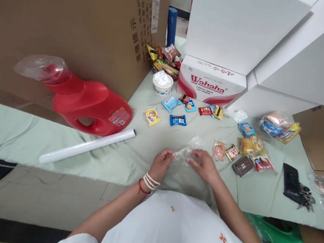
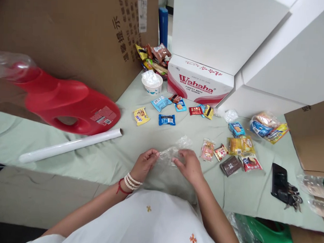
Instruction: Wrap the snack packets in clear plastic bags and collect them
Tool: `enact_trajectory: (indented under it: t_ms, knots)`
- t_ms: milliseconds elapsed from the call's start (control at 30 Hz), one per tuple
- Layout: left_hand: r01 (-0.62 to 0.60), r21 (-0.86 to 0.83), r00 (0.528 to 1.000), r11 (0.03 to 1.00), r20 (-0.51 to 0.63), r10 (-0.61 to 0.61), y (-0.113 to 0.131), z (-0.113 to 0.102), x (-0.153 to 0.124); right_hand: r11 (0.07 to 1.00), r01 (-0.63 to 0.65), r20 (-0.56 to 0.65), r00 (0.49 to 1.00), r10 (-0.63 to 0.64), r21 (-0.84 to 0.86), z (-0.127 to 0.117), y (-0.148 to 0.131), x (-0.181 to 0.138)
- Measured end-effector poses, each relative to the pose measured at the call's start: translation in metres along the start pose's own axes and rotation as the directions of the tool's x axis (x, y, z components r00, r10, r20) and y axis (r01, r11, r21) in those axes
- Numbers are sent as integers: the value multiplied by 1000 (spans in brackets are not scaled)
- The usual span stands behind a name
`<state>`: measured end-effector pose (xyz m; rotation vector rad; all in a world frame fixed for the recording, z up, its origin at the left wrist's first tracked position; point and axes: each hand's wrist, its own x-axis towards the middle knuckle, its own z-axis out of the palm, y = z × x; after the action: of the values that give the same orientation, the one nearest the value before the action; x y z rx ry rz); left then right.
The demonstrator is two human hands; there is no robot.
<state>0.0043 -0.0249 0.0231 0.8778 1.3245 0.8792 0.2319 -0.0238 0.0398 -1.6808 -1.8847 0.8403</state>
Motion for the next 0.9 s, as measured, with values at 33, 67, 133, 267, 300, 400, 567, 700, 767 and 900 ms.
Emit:
enact_trajectory:
  t_ms: [33,67,133,267,300,400,567,700,767,900]
  knots:
    - [-50,107,998,993,-33,54,0,-1,-1,1000,3,63,998,-3,-11,7,-2,9]
    - [-113,244,988,963,-80,136,1,-3,-3,1000,6,95,995,-4,-20,14,-3,17]
    - [-219,554,920,803,-157,359,6,-7,-8,998,23,104,994,-18,-54,24,-6,25]
    - [-296,840,803,454,-38,594,21,0,-13,985,101,130,988,-84,-137,26,-15,26]
    - [-309,846,825,434,11,565,23,5,-10,986,116,134,986,-99,-122,24,-17,25]
    - [-268,781,928,563,53,369,25,15,7,995,65,83,994,-71,75,15,-17,24]
    - [-145,85,980,986,-123,155,13,15,39,794,-245,-44,945,323,556,-6,13,2]
    - [-77,-131,973,988,-226,46,8,14,47,700,-361,-2,888,460,616,-25,39,-34]
    - [-60,-153,973,986,-228,24,7,18,45,783,-390,53,906,419,484,-33,46,-44]
    - [16,-153,996,988,-89,-30,3,27,37,908,-337,-37,934,357,248,-32,47,-24]
